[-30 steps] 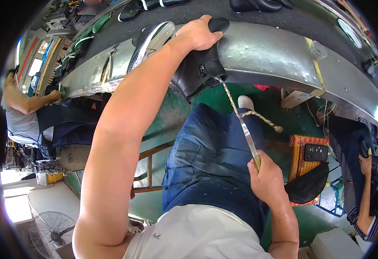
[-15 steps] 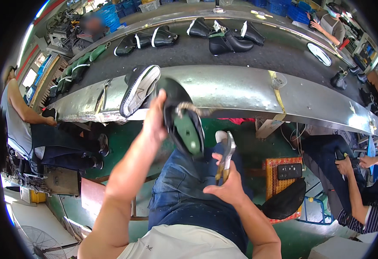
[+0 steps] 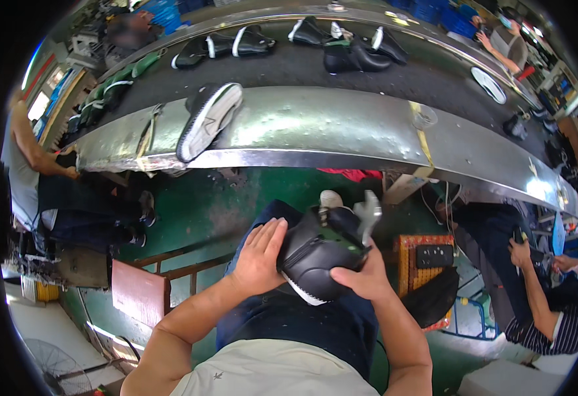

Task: Trim and prepare the edges and soles of shoe components using manual tools during assembly.

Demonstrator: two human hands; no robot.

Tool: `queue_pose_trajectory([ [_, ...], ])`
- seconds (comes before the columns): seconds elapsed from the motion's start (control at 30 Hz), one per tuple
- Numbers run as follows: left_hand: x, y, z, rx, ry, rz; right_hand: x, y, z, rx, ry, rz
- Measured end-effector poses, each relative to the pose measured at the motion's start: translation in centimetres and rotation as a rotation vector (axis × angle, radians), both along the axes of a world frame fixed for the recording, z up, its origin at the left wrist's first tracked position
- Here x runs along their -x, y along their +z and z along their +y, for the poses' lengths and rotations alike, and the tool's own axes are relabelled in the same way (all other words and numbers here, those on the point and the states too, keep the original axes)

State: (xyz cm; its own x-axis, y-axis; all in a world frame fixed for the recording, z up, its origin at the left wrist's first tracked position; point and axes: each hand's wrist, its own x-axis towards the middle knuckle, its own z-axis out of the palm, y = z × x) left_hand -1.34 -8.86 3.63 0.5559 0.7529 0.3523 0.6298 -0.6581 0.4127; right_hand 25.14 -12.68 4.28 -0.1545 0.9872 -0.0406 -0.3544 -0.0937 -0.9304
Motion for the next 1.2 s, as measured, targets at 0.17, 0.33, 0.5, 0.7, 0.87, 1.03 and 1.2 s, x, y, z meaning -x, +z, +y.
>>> queue_pose_trajectory([
  [0.17, -0.1, -1.3, -0.2, 0.061, -0.253, -0.163, -1.4, -0.5, 0.8, 0.095, 0.044, -0.165],
  [0.33, -1.8, -6.0, -1.4, 0.530, -0.071, -0.392, -1.9, -7.3, 1.5, 0.427, -0.049, -0.099],
  [0.5, -3.2, -11.0, -0.6, 0.786, 0.283, -0.463, 1.4, -10.6, 1.0, 0.381, -0.076, -0.269],
  [0.7, -0.1, -11.1, 1.8, 1.261, 0.034, -0.380, -0.2, -8.4, -2.1, 0.609, -0.075, -0.148],
  [0.87, -0.1, -10.6, 1.0, 1.639, 0.031, -0.683, -2.5, -5.2, -4.3, 0.483, 0.371, -0.719],
  [1.03, 0.4, -13.2, -2.2, 1.698, -0.030, -0.929, -2.1, -2.7, -4.4, 0.102, 0.631, -1.188],
  [1.2, -0.5, -12.6, -3.9, 1.316, 0.128, -0.475, -1.3, -3.1, -3.1, -0.296, 0.566, -1.347],
])
